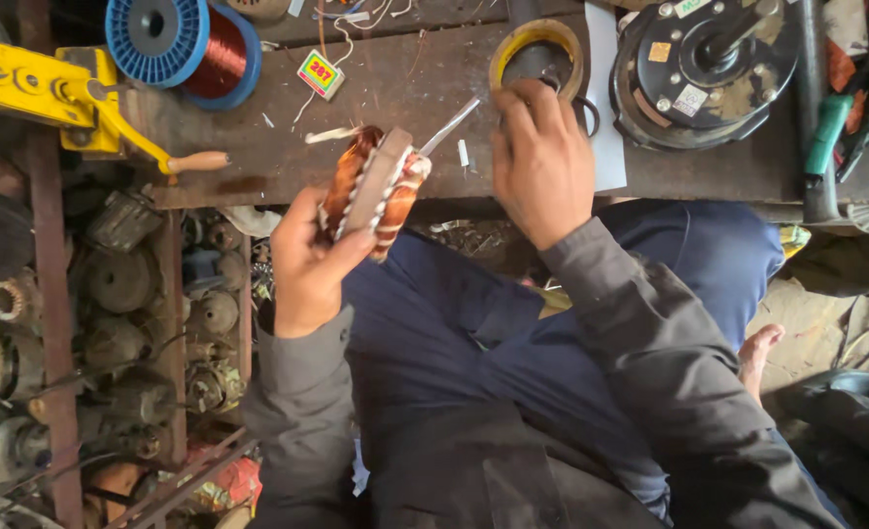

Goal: The person is repairing a motor stator by hand. They wrap copper wire around the stator core, apply insulating tape to the windings, and use a wooden tool to press the wire into place.

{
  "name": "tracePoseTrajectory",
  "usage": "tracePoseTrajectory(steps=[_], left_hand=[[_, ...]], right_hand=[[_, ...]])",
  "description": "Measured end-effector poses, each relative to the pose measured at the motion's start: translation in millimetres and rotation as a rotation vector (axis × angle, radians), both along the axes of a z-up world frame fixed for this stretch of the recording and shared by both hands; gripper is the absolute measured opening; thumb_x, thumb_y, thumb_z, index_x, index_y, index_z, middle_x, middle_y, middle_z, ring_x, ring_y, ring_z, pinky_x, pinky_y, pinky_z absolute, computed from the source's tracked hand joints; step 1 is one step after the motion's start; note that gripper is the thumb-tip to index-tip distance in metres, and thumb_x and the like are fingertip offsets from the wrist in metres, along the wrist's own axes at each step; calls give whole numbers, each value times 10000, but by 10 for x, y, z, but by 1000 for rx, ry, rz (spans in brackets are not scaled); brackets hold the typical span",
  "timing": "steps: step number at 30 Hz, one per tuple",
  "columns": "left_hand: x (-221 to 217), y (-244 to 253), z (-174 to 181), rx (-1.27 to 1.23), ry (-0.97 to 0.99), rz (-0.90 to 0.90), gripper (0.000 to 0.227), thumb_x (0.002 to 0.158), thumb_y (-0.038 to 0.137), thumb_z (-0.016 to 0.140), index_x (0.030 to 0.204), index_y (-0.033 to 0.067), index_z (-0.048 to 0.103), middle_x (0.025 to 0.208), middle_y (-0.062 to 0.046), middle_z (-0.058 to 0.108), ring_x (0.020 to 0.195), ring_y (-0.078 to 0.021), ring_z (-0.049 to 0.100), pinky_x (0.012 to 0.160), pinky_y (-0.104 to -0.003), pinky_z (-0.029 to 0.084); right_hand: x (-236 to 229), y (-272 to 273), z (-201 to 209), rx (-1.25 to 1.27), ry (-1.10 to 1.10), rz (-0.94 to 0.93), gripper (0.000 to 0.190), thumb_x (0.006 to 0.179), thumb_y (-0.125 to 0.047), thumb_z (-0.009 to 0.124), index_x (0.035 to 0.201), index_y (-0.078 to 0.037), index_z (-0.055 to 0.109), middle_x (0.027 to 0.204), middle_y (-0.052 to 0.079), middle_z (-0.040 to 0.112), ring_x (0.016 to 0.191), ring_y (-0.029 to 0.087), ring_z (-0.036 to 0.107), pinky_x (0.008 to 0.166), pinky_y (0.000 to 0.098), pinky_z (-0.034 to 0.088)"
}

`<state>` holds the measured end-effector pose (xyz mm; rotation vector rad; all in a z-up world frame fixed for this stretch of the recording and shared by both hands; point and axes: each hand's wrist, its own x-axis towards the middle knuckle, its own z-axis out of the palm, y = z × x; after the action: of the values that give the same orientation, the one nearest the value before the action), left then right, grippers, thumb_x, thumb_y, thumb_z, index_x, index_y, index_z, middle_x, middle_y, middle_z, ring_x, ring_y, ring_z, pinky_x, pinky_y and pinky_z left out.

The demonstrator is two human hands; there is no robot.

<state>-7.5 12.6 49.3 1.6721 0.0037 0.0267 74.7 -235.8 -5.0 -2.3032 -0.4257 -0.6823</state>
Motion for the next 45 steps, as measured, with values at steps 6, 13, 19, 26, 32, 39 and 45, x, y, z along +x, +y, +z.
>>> tracePoseTrajectory(steps=[6, 13, 19, 26, 32, 39, 45], left_hand=[[-238, -207, -329, -779, -58, 54, 675, 1000, 449, 592, 1411, -84, 537, 1384, -193, 639, 1284, -296, 635, 1160, -438, 484], [-234, -548, -415, -1135, 103, 276, 730, 1031, 613, 451, 1397, -7, 573, 1342, -176, 648, 1232, -349, 640, 1109, -523, 492], [-337, -612, -343, -1139, 71, 368, 692, 1037, 609, 455, 1398, 32, 579, 1333, -171, 653, 1227, -341, 644, 1117, -542, 494], [-717, -623, -563, -1007, -42, 276, 756, 999, 678, 435, 1276, 3, 630, 1279, -182, 686, 1226, -352, 666, 1099, -517, 516], [-1140, -437, -1308, -1002, -30, 526, 711, 1112, 600, 422, 1205, -60, 667, 1139, -192, 645, 1095, -349, 629, 952, -485, 532], [-1011, -285, -1160, -1090, 99, 274, 636, 905, 644, 438, 985, 66, 691, 952, -151, 671, 951, -348, 629, 817, -508, 471], [-527, -333, -984, -834, -406, -234, 641, 1016, 659, 446, 695, 110, 525, 685, -1, 493, 716, -195, 462, 885, -449, 412]], right_hand=[[-318, -158, 106, 497, 669, 291, 279, 1004, -197, 633, 1239, -56, 685, 997, 105, 730, 852, 176, 686, 755, 325, 545], [-523, -86, -93, 1193, 1034, 632, 577, 1106, -410, 419, 1331, 83, 620, 1097, 110, 729, 962, 167, 705, 812, 302, 566], [-561, -133, 45, 1223, 1076, 618, 562, 1134, -368, 411, 1379, 112, 569, 1184, 154, 702, 1000, 190, 692, 824, 312, 566], [-789, -363, 426, 648, 557, 700, 551, 988, -51, 700, 1481, 38, 471, 1379, 150, 645, 1218, 172, 656, 1033, 301, 549], [-852, -337, 384, 610, 722, 674, 403, 908, -40, 768, 1277, 24, 620, 1148, 133, 728, 1002, 175, 718, 793, 297, 610], [-740, -366, 295, 700, 711, 673, 336, 985, -25, 732, 1296, 22, 611, 1020, 103, 732, 936, 136, 702, 841, 273, 574], [-695, -164, 94, 1078, 1016, 533, 372, 1080, -243, 555, 1336, 26, 577, 906, 69, 682, 734, 114, 651, 667, 240, 541]])
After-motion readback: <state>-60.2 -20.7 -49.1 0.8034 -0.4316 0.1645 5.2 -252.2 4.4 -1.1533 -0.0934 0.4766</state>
